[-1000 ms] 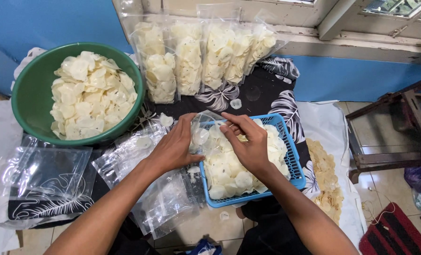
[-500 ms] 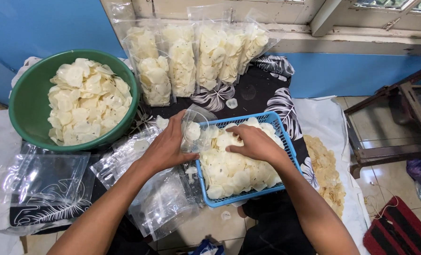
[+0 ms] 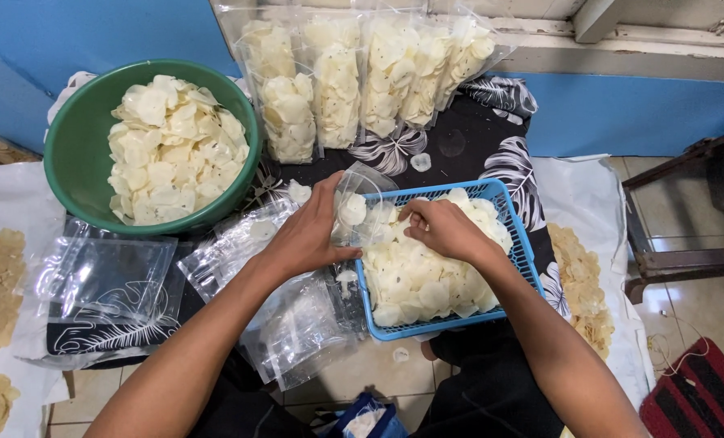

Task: Packaging chips into plastic bags from a basket and a bowl

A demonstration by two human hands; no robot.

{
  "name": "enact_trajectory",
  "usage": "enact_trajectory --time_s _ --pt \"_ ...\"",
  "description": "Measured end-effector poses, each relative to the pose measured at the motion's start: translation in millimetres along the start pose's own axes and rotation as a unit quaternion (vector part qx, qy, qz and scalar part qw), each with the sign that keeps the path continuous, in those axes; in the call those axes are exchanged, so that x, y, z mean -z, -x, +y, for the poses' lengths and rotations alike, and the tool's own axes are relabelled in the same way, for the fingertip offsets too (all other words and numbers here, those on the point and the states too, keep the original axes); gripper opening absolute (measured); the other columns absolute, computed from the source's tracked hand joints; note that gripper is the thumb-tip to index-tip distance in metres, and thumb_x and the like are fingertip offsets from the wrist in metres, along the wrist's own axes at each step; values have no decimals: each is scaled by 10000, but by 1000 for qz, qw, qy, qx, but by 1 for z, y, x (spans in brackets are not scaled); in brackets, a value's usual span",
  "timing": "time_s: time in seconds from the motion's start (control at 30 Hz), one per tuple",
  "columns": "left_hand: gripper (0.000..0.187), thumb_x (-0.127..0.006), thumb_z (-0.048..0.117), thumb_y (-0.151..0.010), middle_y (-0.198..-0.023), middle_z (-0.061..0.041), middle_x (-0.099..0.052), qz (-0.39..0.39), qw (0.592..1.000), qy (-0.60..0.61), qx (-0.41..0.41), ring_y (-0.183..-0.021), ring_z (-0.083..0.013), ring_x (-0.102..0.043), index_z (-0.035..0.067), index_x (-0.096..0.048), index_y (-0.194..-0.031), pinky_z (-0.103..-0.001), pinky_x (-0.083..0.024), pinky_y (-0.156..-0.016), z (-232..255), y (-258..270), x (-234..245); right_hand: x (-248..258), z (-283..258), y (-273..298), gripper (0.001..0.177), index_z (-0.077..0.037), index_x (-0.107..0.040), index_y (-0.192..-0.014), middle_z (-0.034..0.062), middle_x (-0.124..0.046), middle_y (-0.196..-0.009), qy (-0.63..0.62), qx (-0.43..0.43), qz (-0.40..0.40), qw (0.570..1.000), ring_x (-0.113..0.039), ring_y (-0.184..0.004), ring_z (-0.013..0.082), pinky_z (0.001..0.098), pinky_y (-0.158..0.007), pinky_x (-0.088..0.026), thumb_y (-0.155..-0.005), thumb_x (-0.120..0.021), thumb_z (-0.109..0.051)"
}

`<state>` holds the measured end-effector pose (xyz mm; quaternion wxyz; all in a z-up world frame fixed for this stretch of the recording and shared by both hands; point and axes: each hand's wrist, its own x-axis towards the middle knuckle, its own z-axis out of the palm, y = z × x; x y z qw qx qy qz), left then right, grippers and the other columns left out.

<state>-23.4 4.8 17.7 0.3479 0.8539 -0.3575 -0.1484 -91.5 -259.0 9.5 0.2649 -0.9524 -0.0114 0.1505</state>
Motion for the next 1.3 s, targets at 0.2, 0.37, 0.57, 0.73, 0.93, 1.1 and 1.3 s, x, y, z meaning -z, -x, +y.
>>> enact_trajectory --time_s 0.2,0.37,0.57,0.73,0.93,1.1,1.3 --pt "1094 -890 270 -684 -1500 -228 -349 -5 1000 0 8 -1247 -565 -511 82 -193 -1506 -696 -509 -926 -3 -1 -1 9 17 2 386 -85 -676 -1277 70 -745 -872 -27 -12 59 998 -723 -851 293 435 -805 -555 -898 -685 -154" --pt "1094 -889 266 -686 -1497 -238 -354 -2 1000 -8 3 -1245 -567 -514 74 -197 -1511 -693 -510 -923 -1 -1 -1 -2 15 1 356 -27 -698 -1232 115 -732 -893 -133 14 56 989 -695 -832 250 406 -819 -561 -894 -673 -132" --pt "1096 -892 272 -690 -1481 -255 -361 -3 1000 -17 0 -1238 -576 -517 53 -201 -1513 -697 -511 -918 2 -1 -1 -11 -2 -3 296 7 -713 -1167 232 -716 -991 -91 105 14 990 -713 -950 443 505 -847 -565 -899 -601 -43" --pt "1104 -895 293 -689 -1474 -250 -367 -7 1000 -10 8 -1246 -571 -512 55 -201 -1515 -704 -502 -923 -1 -2 -1 -22 2 -12 404 -41 -684 -1245 151 -644 -1108 3 102 -8 995 -692 -976 366 477 -864 -560 -843 -646 -56" --pt "1108 -901 303 -688 -1475 -249 -368 -9 1000 -13 9 -1254 -564 -514 51 -203 -1512 -707 -505 -919 0 -3 0 -25 1 -15 397 -60 -693 -1270 127 -628 -1118 22 78 -26 996 -697 -1006 349 459 -847 -555 -898 -712 -196" --pt "1110 -897 304 -686 -1469 -242 -370 -8 1000 -12 7 -1238 -573 -517 63 -200 -1516 -721 -500 -914 -1 -2 0 -16 -4 -11 302 -49 -698 -1134 157 -669 -990 37 87 6 995 -715 -918 391 490 -766 -559 -1054 -501 -264" --pt "1118 -891 285 -689 -1474 -234 -361 -15 1000 -15 17 -1246 -563 -516 78 -182 -1529 -719 -500 -921 0 -3 0 -30 -2 -17 308 -92 -696 -1057 127 -651 -1085 93 97 36 990 -695 -931 405 511 -741 -570 -1058 -492 -322"
